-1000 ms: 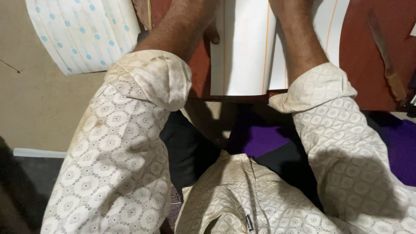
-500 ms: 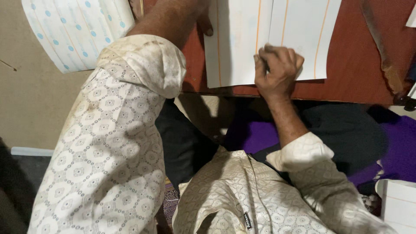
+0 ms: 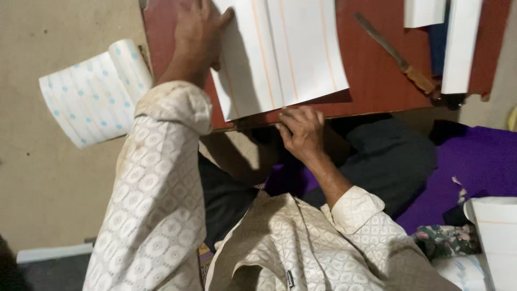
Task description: The person sits on the floor at a low board and cuts large printed adhesive sheets into narrow strips with a knife, using a printed line as a guide. They press each sheet flat, slice along the line, and stack the finished strips on the board.
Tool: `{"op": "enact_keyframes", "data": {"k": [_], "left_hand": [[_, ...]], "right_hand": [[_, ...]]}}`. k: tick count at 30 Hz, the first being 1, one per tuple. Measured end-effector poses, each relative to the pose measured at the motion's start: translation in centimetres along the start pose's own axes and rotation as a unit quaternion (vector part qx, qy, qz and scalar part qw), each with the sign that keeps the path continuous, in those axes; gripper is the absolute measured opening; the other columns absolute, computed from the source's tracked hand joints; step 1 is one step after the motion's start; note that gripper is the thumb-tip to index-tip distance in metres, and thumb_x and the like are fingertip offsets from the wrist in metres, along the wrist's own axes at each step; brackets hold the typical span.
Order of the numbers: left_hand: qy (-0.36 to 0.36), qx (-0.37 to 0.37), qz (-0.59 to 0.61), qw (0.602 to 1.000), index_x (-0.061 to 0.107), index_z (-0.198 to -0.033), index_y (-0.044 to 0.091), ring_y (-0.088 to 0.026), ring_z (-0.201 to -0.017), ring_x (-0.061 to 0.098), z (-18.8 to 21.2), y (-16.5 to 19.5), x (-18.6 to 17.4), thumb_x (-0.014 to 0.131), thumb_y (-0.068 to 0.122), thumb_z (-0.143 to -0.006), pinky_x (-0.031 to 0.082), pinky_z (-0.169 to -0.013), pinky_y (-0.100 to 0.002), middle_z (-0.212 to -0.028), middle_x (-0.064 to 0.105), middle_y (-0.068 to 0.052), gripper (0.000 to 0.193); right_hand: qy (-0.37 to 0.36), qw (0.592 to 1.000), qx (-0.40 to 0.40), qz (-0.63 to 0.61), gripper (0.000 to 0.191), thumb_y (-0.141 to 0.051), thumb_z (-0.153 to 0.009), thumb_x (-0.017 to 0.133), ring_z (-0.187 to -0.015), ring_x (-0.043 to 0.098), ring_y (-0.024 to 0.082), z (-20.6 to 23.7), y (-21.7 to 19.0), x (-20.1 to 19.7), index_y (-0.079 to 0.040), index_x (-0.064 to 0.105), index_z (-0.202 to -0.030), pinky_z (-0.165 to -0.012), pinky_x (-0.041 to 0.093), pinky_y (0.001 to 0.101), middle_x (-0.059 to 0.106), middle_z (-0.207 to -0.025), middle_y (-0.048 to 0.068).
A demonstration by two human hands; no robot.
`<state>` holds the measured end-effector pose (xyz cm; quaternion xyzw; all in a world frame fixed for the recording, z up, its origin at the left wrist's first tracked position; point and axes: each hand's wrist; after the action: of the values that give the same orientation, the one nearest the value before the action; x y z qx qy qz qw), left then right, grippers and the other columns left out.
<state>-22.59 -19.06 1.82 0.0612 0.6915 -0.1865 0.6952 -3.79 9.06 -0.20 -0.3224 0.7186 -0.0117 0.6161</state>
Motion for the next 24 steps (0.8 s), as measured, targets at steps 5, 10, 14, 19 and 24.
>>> {"op": "enact_keyframes", "data": {"k": [5,10,14,19,24], "left_hand": [[-0.147,-0.006,0.119,0.982,0.051,-0.153,0.043,-0.039,-0.141,0.046,1.0,0.9,1.4,0.094,0.023,-0.067,0.059,-0.092,-0.054,-0.155,0.04,-0.022,0.099],[-0.139,-0.035,0.172,0.975,0.052,-0.151,0.04,-0.045,-0.144,0.04,0.5,2.3,2.4,0.085,0.015,-0.071,0.058,-0.094,-0.056,-0.161,0.026,-0.028,0.09],[-0.159,-0.079,0.215,0.96,0.053,-0.149,0.032,-0.053,-0.146,0.032,0.5,2.8,1.3,0.094,0.046,-0.064,0.055,-0.098,-0.058,-0.16,0.023,-0.034,0.094],[-0.181,-0.125,0.216,0.951,0.051,-0.144,0.018,-0.06,-0.148,0.024,0.0,4.4,0.3,0.096,0.057,-0.059,0.056,-0.097,-0.061,-0.161,0.018,-0.04,0.105],[-0.159,-0.11,0.207,0.959,0.039,-0.154,0.029,-0.061,-0.145,0.022,0.1,4.7,1.0,0.094,0.058,-0.061,0.039,-0.109,-0.069,-0.158,0.016,-0.041,0.112]], "right_hand": [[0.147,0.976,0.139,-0.085,0.014,-0.02,-0.098,0.077,-0.096,0.072,0.03,-2.6,8.1,-1.7,-0.007,0.076,-0.101,-0.081,0.057,0.0431,0.075,-0.105,0.008],[0.208,0.958,0.191,0.057,0.013,-0.015,-0.094,0.077,-0.09,0.068,0.034,-8.2,20.0,-5.0,-0.004,0.074,-0.101,-0.079,0.054,0.0505,0.071,-0.098,0.014],[0.134,0.968,0.099,0.188,0.024,-0.016,-0.08,0.083,-0.093,0.064,0.042,-11.3,22.3,-4.8,-0.005,0.075,-0.1,-0.078,0.052,0.0548,0.069,-0.1,0.019],[0.021,0.983,0.166,0.071,0.019,-0.01,-0.09,0.079,-0.099,0.066,0.039,-13.9,22.6,-3.6,-0.005,0.071,-0.107,-0.084,0.054,0.0522,0.067,-0.108,0.018],[0.057,0.986,0.151,0.044,0.015,-0.001,-0.09,0.076,-0.098,0.066,0.039,-14.0,22.2,-3.0,-0.001,0.069,-0.103,-0.083,0.056,0.049,0.066,-0.109,0.019]]}}
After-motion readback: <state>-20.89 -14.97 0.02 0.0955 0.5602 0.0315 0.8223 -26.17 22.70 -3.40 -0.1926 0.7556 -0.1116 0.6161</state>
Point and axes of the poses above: each hand's wrist, its own z-axis away from the middle knuckle, its own x-axis out of the palm, y = z × x
